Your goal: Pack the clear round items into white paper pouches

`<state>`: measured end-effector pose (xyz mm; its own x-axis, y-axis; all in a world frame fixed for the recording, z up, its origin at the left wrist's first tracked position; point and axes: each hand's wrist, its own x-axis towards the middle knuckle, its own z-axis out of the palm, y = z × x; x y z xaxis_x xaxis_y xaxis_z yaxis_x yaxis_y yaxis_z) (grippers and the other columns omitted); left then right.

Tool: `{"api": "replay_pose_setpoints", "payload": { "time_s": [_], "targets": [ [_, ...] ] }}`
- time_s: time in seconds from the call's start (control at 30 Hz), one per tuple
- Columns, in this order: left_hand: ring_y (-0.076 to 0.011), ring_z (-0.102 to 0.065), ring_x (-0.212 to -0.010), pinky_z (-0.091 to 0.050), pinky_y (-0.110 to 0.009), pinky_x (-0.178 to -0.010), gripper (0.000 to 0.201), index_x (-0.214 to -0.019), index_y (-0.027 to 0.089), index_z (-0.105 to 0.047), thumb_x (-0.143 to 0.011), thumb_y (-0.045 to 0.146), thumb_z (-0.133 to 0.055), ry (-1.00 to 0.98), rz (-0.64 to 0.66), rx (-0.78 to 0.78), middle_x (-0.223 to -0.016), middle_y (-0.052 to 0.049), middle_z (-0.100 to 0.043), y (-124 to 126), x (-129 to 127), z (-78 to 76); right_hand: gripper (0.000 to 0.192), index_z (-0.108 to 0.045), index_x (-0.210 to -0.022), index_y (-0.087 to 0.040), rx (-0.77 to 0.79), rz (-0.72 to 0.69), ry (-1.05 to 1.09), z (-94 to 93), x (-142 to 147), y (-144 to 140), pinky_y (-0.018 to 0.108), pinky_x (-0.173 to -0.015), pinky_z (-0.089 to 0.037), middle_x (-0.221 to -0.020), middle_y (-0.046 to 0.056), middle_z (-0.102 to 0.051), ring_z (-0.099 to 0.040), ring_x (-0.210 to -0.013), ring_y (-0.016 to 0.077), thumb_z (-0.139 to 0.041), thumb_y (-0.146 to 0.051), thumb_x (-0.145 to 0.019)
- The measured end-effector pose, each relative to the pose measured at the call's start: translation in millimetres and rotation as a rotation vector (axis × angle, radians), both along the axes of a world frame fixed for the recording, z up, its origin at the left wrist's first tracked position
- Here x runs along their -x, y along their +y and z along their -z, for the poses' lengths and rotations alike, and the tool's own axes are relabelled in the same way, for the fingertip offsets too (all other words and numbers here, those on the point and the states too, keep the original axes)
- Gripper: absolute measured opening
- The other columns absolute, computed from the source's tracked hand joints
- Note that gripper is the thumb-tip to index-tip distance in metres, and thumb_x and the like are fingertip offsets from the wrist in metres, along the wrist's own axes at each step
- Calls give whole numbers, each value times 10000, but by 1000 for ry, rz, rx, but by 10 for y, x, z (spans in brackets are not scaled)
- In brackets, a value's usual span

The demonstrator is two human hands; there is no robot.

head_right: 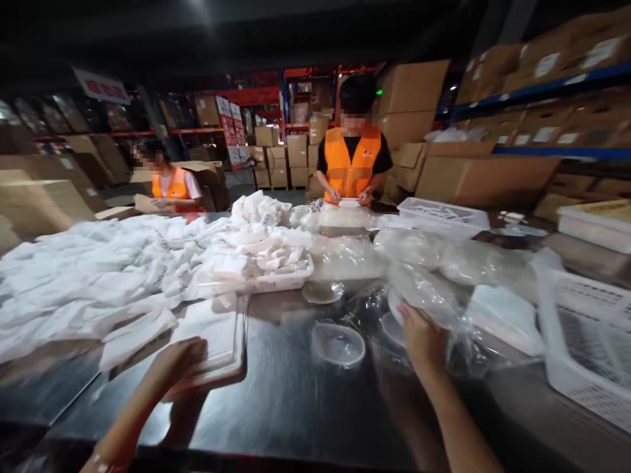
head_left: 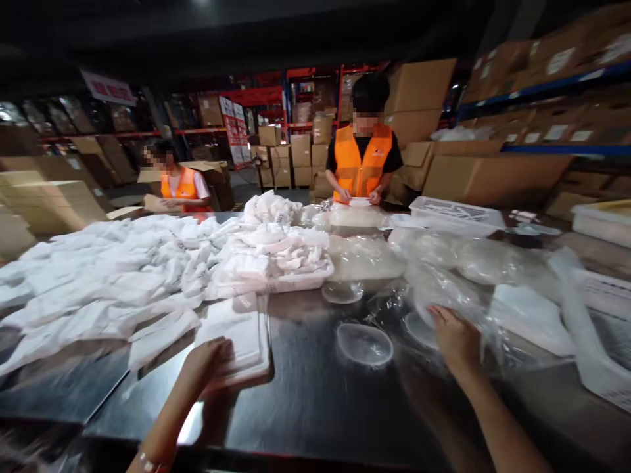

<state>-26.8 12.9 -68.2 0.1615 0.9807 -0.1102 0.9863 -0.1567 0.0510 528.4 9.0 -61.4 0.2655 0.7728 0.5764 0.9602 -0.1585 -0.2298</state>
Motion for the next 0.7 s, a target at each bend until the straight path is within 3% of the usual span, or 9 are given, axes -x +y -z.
{"api": "replay_pose_setpoints", "payload": {
  "time_s": [0.07, 0.13, 0.23, 0.33, 0.4, 0.47, 0.6, 0.7],
  "targets": [
    [-211, -652, -929, -465, -311, -812, 260, -938, 186, -656, -880, 118, -412, 22, -15, -22, -986, -82, -702, 14, -17, -18, 314, -714, -1054, -197, -75, -196, -92, 139, 511, -6, 279, -701, -509, -1075, 99, -704, -682, -912, 217, -416, -238, -963],
    [-214, -643, -978, -454, -309, -839, 263, -977, 184, -656, -896, 137, -411, 37, -21, -45, -1023, -97, -699, 20, -38, -41, 258, -721, -990, -225, -47, -385, -204, 304, 1023, -38, 286, -673, -527, -985, 67, -720, -692, -845, 217, -471, -268, -949],
    [-228, -649, -973, -461, -322, -833, 259, -982, 182, -662, -934, 228, -412, 52, -18, -84, -1013, -111, -703, 16, -39, -75, 172, -715, -983, -220, 106, -465, -285, 493, 1524, -89, 388, -799, -559, -1005, 87, -718, -670, -966, 302, -614, -266, -852],
    [-242, -658, -934, -470, -326, -798, 212, -914, 179, -679, -907, 269, -487, 68, 11, -115, -957, -109, -711, 49, -12, -99, 355, -662, -1149, -182, 281, -401, -213, 524, 1603, -73, 397, -916, -530, -1153, 129, -669, -618, -1098, 308, -517, -99, -836],
    [-242, -665, -893, -473, -324, -769, 189, -885, 167, -685, -885, 208, -501, 80, 24, -139, -938, -114, -713, 105, 2, -115, 440, -654, -1159, -161, 357, -372, -153, 464, 1522, -26, 367, -891, -539, -1116, 128, -677, -649, -1032, 273, -402, -18, -827],
    [-235, -665, -848, -475, -326, -741, 230, -944, 144, -680, -881, 130, -459, 90, 22, -186, -936, -127, -708, 161, -10, -143, 439, -673, -1110, -171, 380, -386, -115, 384, 1437, 16, 369, -845, -552, -1058, 100, -696, -671, -962, 264, -396, -20, -805],
    [-218, -629, -889, -473, -332, -763, 346, -1161, 132, -600, -922, 85, -354, 83, 67, -342, -979, -123, -677, 148, -188, -235, 289, -705, -969, -182, 313, -489, 140, 322, 1421, -79, 369, -752, -572, -929, 79, -723, -689, -836, 266, -487, -206, -781],
    [-209, -582, -973, -458, -323, -808, 282, -1043, 199, -651, -920, 97, -418, 76, 193, -422, -1029, -78, -651, 44, -409, -294, 378, -680, -1060, -193, 186, -512, 292, 415, 1521, -366, 374, -742, -584, -996, 99, -712, -682, -852, 272, -485, -328, -766]
  ]
}}
